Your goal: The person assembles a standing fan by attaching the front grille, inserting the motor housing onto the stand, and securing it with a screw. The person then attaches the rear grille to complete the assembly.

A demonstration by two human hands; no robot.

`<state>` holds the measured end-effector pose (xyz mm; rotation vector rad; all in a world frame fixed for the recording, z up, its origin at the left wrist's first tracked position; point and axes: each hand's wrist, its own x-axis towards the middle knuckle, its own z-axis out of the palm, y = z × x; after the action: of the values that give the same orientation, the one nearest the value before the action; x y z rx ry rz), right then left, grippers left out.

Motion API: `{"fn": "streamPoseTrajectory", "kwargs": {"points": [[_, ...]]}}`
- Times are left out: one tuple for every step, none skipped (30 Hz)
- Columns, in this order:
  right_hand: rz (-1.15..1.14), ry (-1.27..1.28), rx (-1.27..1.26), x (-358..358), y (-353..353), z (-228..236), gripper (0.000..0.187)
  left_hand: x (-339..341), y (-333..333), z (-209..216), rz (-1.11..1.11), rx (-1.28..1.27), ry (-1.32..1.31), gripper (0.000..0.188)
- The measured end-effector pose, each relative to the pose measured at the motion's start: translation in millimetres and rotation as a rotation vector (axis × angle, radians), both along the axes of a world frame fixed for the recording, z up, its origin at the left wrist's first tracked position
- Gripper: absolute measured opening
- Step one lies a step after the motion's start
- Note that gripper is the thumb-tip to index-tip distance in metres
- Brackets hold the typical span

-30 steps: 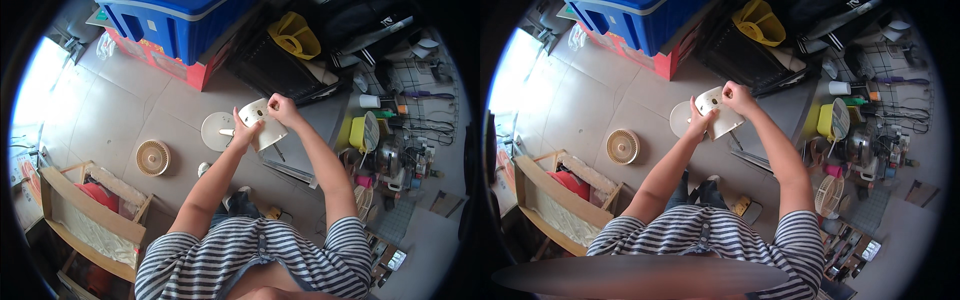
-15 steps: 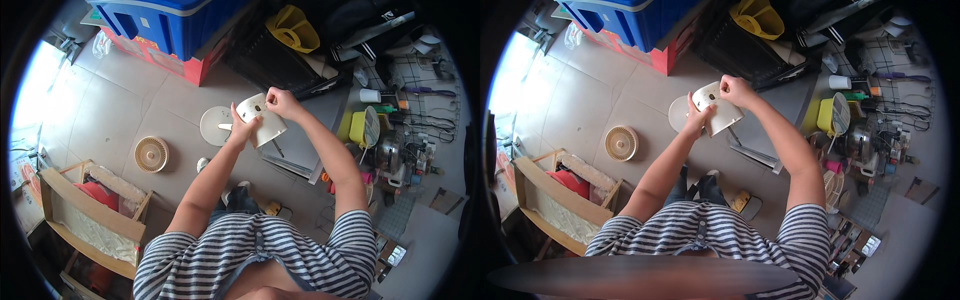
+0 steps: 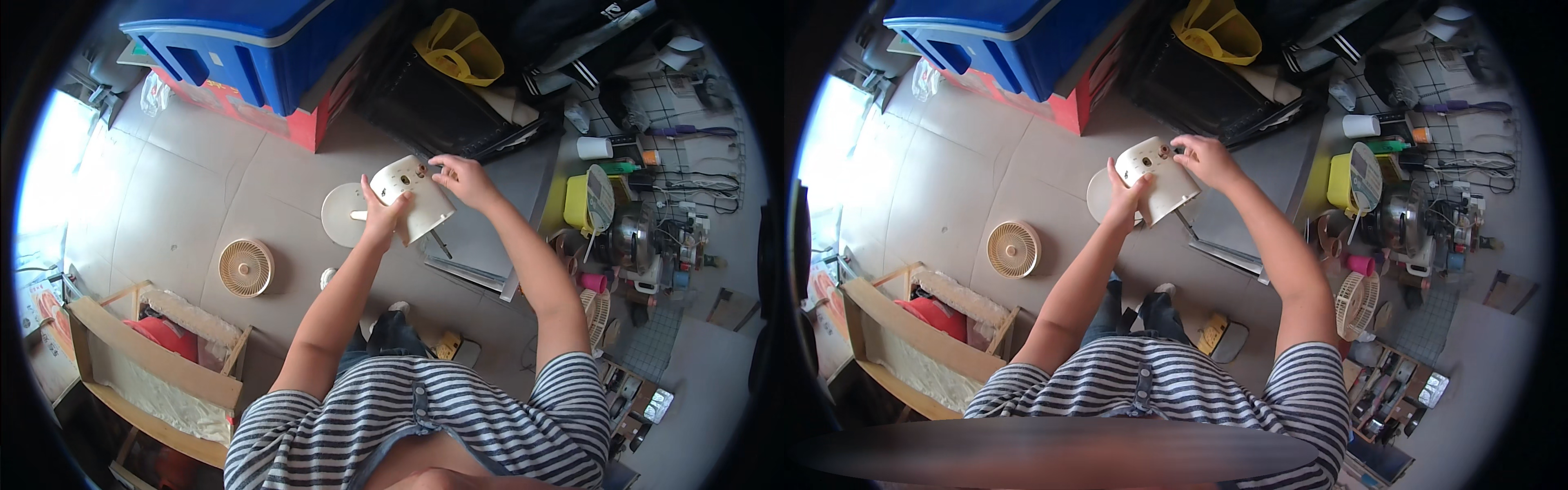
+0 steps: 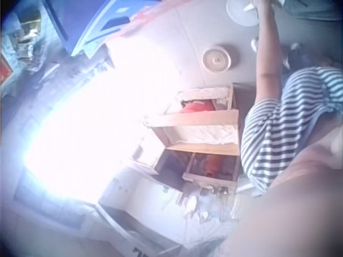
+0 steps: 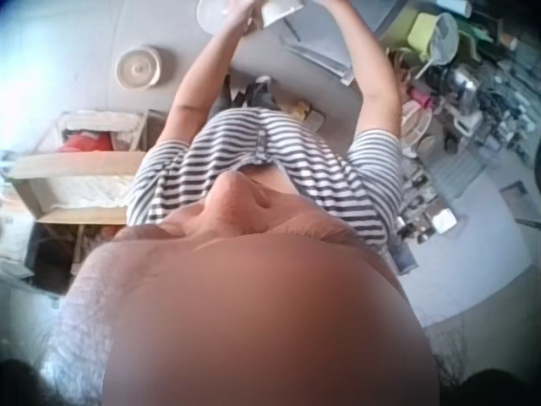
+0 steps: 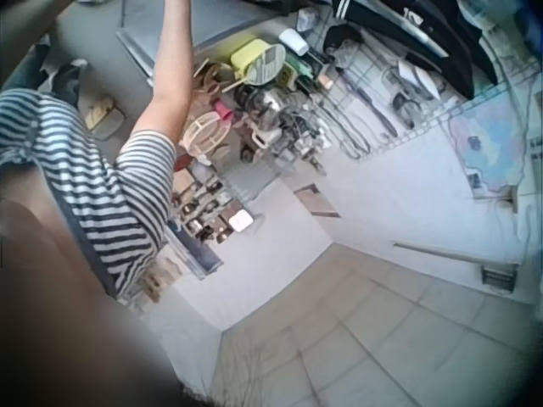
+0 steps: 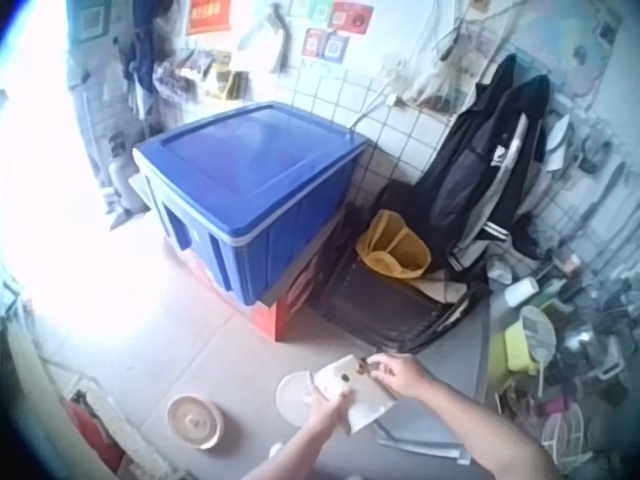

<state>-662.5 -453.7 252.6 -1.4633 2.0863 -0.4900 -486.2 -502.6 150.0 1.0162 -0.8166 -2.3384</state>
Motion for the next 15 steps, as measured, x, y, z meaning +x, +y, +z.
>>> {"fn": "streamPoseTrajectory", "kwargs": {"points": [[-0.033, 0.030, 0.008, 2.1, 4.3, -1.9, 0.032, -0.5, -1.1, 0.9, 0.018, -0.006, 0.022, 0.113], [-0.046, 0.035, 0.022, 4.1, 7.1, -4.1, 0.032, -1.2, -1.8, 1.9, 0.025, -0.016, 0.009, 0.113], [-0.038, 0.011, -0.042, 5.2, 7.5, -6.5, 0.032, -1.6, -2.6, 3.0, 0.018, -0.007, 0.002, 0.113], [-0.046, -0.007, -0.070, 6.0, 7.0, -8.9, 0.032, -2.1, -3.4, 4.1, 0.023, -0.006, -0.001, 0.113], [-0.055, -0.026, -0.098, 6.8, 5.9, -11.0, 0.031, -2.1, -4.1, 5.2, 0.014, 0.015, -0.029, 0.112], [-0.019, -0.004, -0.121, 6.4, 3.9, -12.5, 0.028, -1.5, -4.5, 6.3, 0.030, 0.038, -0.008, 0.111], [-0.001, 0.037, -0.128, 6.3, 1.7, -13.8, 0.027, -0.5, -5.7, 7.0, 0.021, 0.068, -0.003, 0.111], [0.020, 0.077, -0.146, 6.1, -0.3, -14.5, 0.025, 0.7, -6.9, 7.2, -0.006, 0.121, -0.023, 0.111], [0.042, 0.116, -0.164, 6.1, -1.2, -14.6, 0.023, 1.4, -7.6, 7.1, -0.001, 0.158, -0.019, 0.111], [0.055, 0.147, -0.152, 5.9, -1.9, -14.0, 0.024, 1.5, -8.3, 6.7, -0.012, 0.133, -0.019, 0.111], [0.068, 0.178, -0.138, 5.8, -2.0, -13.2, 0.024, 1.0, -8.5, 5.9, -0.038, 0.094, -0.045, 0.111], [0.080, 0.213, -0.124, 5.9, -1.6, -12.1, 0.024, -0.4, -8.0, 5.0, -0.034, 0.040, -0.038, 0.110], [0.082, 0.211, -0.121, 6.1, -1.0, -11.0, 0.024, -1.7, -7.0, 4.0, -0.037, -0.006, -0.040, 0.110], [0.085, 0.214, -0.119, 6.2, -0.1, -9.9, 0.024, -2.9, -6.4, 3.4, -0.023, -0.039, -0.031, 0.110], [0.079, 0.225, -0.098, 5.9, 1.0, -9.2, 0.024, -3.8, -5.7, 3.2, -0.015, -0.064, -0.030, 0.110]]}}
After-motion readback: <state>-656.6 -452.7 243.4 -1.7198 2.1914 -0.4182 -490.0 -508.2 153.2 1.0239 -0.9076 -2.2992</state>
